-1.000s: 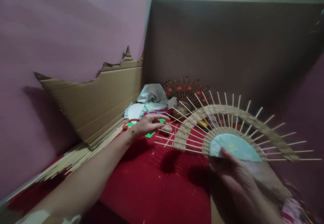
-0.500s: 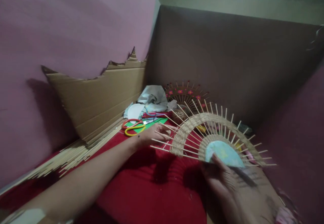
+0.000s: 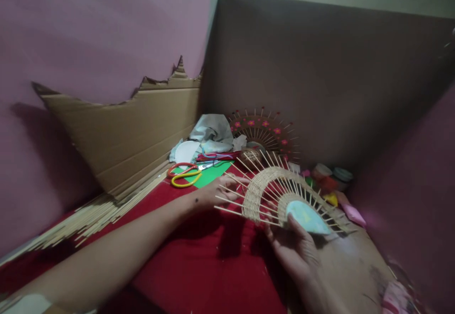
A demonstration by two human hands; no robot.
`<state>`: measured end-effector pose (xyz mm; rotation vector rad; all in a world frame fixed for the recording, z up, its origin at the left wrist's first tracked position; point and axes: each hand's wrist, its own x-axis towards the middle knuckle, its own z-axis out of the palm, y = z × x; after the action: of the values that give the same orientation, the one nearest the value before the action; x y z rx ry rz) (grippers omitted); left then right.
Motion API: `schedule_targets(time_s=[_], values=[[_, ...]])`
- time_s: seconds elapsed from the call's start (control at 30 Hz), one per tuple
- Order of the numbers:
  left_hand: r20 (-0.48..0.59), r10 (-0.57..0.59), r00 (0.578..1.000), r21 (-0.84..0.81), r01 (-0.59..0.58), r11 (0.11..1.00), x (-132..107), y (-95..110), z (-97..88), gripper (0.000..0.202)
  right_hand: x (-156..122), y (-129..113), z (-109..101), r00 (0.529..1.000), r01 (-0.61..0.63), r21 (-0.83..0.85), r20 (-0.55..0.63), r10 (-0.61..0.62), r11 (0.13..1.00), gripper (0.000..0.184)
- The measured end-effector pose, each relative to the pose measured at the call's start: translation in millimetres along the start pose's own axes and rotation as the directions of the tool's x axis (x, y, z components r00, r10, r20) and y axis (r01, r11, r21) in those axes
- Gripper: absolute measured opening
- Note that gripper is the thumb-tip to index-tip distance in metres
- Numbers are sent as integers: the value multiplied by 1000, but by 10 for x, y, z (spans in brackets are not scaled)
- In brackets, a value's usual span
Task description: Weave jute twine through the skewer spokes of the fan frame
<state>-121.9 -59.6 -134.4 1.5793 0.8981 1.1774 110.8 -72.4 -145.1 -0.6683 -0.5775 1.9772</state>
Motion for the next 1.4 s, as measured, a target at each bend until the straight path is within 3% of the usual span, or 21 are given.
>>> schedule_targets(time_s=[0.07, 0.13, 0.3, 0.43, 0.57, 0.87, 1.0, 1.1, 1.17, 1.27, 1.4], values=[[40, 15, 999, 109, -20, 994, -7, 32, -2, 41, -30, 24, 59, 998, -67, 21, 8, 67, 998, 15], [81, -14, 997, 162, 1, 987, -13, 75, -22, 39, -35, 51, 91, 998, -58, -5, 33, 59, 998, 15], [161, -190, 969, 177, 161, 971, -4, 153, -146, 19, 22, 76, 42, 996, 25, -67, 89, -19, 997, 9], [266, -165, 950, 167, 124, 978, -9, 232, -277, 18, 67, 45, -5, 991, 57, -77, 125, -47, 995, 4], [328, -209, 921, 150, 168, 974, -51, 344, -405, 17, 66, 16, -6, 993, 54, -24, 110, -51, 998, 6], [201, -342, 918, 258, 287, 923, -74, 335, -574, 19, 147, -5, 52, 996, 47, -23, 80, -45, 999, 16], [98, -303, 948, 372, 248, 895, -35, 244, -627, 25, 258, 6, 121, 995, 79, -8, 65, -78, 997, 16], [5, -204, 979, 488, 175, 855, -4, 219, -624, 22, 312, 44, 195, 991, 129, 44, 21, -130, 991, 14], [11, -174, 985, 517, 143, 844, -1, 240, -599, 23, 331, 78, 227, 989, 145, 75, -19, -144, 987, 14], [94, -241, 966, 451, 175, 875, -26, 294, -580, 33, 344, 114, 220, 990, 141, 104, -44, -137, 985, 14], [133, -308, 942, 272, 264, 925, -71, 293, -664, 38, 342, 105, 158, 994, 105, 109, 29, -109, 989, 13]])
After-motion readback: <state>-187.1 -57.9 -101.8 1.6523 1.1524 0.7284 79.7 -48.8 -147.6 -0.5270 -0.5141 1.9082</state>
